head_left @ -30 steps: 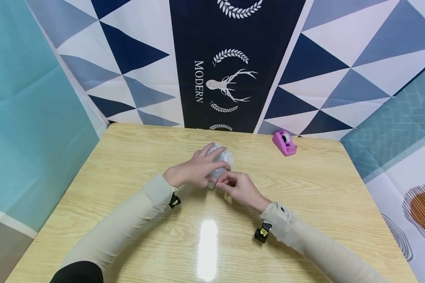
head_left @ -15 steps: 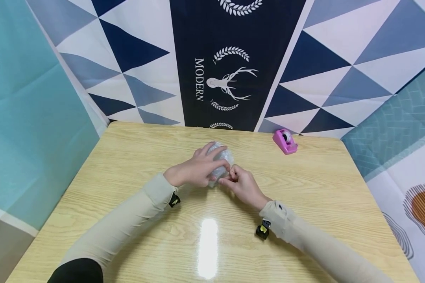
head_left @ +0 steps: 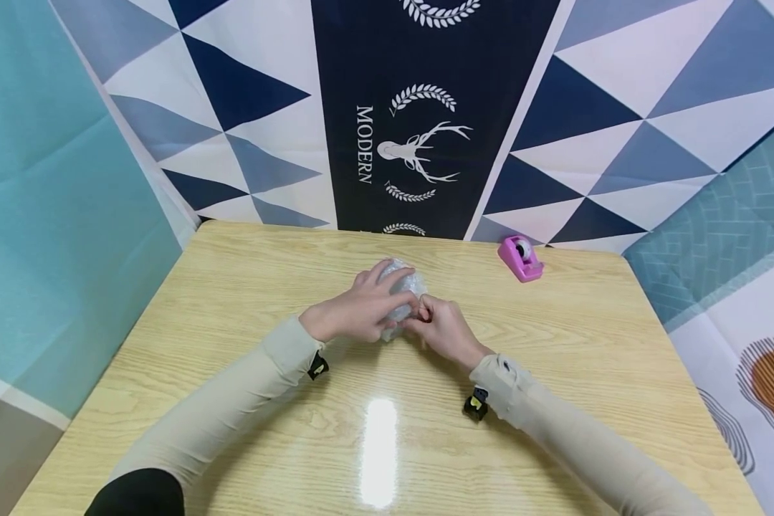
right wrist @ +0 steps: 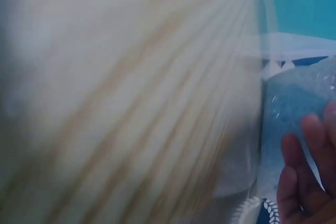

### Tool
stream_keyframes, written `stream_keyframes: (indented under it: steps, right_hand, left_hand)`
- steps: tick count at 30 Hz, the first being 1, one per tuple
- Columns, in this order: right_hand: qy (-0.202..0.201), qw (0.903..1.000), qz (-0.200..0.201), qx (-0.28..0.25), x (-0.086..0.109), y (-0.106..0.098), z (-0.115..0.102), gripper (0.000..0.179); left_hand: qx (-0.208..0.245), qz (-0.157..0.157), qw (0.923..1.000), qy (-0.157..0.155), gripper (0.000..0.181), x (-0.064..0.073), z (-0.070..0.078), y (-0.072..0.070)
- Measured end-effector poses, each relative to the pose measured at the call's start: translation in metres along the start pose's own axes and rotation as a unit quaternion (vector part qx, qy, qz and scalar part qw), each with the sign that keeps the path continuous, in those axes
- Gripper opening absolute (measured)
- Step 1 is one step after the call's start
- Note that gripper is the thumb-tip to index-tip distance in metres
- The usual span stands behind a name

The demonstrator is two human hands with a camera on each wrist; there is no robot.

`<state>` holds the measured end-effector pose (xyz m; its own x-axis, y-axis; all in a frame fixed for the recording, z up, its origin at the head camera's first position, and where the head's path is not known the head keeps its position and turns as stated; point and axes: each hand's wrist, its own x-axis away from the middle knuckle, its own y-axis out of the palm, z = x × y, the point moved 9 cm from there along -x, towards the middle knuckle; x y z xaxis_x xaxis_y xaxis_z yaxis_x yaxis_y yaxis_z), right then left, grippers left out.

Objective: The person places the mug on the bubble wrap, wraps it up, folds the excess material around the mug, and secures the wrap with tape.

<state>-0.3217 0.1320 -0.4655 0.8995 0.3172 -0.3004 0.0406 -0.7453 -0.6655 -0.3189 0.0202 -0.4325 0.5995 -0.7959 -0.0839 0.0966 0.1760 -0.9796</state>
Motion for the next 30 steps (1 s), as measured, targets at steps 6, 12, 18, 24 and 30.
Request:
stream_keyframes:
  steps: [6, 12, 18, 24, 30]
  right_hand:
    - [-0.023, 0.997, 0.027, 0.068, -0.007, -0.005, -0.006, 0.04]
    - [-0.028, 0.9966, 0.027, 0.073, -0.006, -0.002, -0.008, 0.031]
    - [0.009, 0.9998, -0.001, 0.016, 0.006, 0.001, -0.001, 0.036]
    - [0.054, 0.9982, -0.016, -0.019, 0.02, -0.002, -0.003, 0.022]
    - [0.109, 0.9903, -0.028, -0.082, 0.031, 0.001, -0.009, 0.041]
  left_hand:
    - [0.003, 0.001, 1.0, 0.005, 0.04, 0.003, 0.001, -0.001]
    - [0.0, 0.02, 0.9996, 0.019, 0.048, 0.003, -0.001, -0.005]
    - [0.084, 0.056, 0.9948, -0.016, 0.093, 0.005, -0.011, -0.006]
    - [0.189, 0.113, 0.9687, -0.115, 0.114, 0.026, -0.035, -0.006]
    - [0.315, 0.145, 0.9182, -0.191, 0.065, 0.045, -0.055, 0.003]
